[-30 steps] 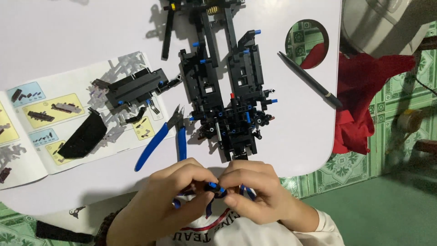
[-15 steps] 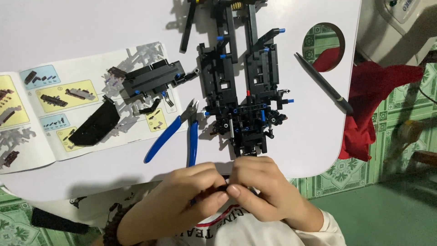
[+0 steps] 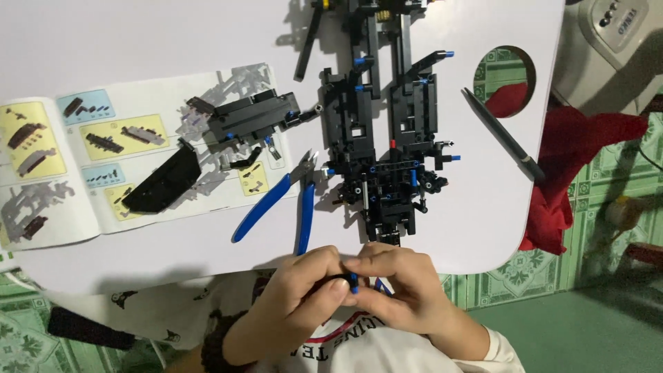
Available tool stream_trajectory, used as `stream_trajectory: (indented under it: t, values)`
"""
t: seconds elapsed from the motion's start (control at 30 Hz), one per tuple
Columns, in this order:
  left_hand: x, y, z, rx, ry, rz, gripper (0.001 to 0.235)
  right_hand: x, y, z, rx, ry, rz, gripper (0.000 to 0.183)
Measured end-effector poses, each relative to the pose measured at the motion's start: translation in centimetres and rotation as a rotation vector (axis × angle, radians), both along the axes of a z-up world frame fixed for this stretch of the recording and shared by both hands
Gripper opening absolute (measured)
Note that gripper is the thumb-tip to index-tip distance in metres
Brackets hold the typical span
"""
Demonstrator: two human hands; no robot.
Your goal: The person assembles a black and blue toy helicopter using small plastic pieces and a pair of pliers. They attach and adjust multiple components to the main frame, occasionally consulting an instruction manual and retrieving additional parts from a plastic bag.
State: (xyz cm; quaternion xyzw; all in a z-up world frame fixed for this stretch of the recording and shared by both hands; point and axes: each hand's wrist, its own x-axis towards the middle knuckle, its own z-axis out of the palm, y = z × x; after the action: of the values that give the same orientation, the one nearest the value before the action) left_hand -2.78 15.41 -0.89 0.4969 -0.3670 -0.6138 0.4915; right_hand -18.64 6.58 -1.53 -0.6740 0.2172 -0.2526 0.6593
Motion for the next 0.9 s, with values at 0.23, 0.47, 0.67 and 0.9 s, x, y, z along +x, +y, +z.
stream_trajectory:
  t: [0.23, 0.47, 0.67, 0.9]
  values:
    - [-1.1, 1.4, -2.1, -0.058, 0.072, 0.153, 0.009, 0.6, 0.4, -0.3, 0.066, -0.033, 0.067, 0.025]
    - [-0.2, 0.7, -1.2, -0.081, 0.115, 0.143, 0.011, 0.7, 0.0, 0.1, 0.216, -0.064, 0.117, 0.034]
    - [0.2, 0.4, -1.0, -0.053, 0.040, 0.090, 0.018, 0.9, 0.1, -0.1, 0.076, -0.022, 0.123, 0.029]
    - [0.2, 0.3, -0.7, -0.168, -0.140, 0.173, 0.010, 0.9, 0.3, 0.5, 0.133, 0.036, 0.119, 0.016]
